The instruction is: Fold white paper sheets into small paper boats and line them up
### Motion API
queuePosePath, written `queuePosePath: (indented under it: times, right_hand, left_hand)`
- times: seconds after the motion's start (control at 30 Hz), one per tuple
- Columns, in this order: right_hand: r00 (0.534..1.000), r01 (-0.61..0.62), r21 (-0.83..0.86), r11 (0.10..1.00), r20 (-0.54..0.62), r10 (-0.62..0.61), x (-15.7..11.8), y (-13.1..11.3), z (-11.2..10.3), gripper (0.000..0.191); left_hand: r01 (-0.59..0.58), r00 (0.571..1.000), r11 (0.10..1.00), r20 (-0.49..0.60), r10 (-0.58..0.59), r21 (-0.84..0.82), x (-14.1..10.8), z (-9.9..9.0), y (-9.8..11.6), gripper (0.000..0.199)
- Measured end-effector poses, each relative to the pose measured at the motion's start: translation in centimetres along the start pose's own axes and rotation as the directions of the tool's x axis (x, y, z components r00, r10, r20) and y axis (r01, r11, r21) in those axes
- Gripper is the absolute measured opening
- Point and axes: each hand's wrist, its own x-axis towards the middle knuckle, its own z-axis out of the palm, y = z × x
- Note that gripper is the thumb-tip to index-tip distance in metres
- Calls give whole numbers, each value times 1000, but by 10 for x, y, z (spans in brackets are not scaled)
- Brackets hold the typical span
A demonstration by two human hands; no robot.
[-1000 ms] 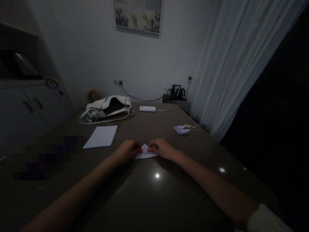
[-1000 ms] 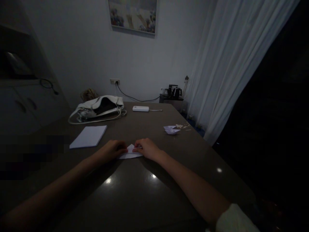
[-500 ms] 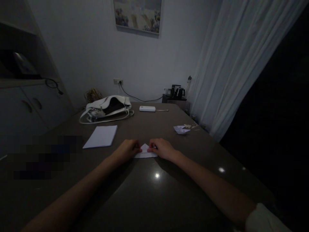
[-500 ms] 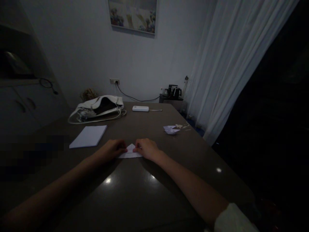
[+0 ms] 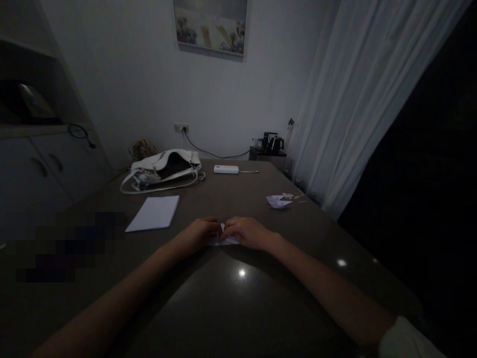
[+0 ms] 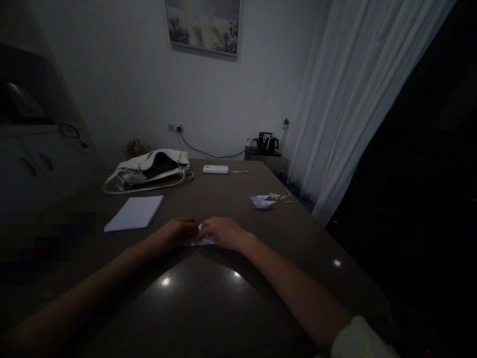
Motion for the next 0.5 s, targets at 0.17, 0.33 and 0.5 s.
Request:
queuePosePath:
  times: [0.17,0.33,0.5]
  right_hand:
    - [1000,-22,38,999,10,22,1,5,2,41]
    - [999,-30,80,996,-12,31,0,7,2,40]
    - [999,-29,105,994,-13,31,0,6,2,40]
  left_hand:
    - [22,999,999,36,-23,27,-3,-6,1,21]
    - [18,997,998,75,-22,60,-5,-10,3,26]
    - [8,997,997,82,-15,78,-5,-11,7,28]
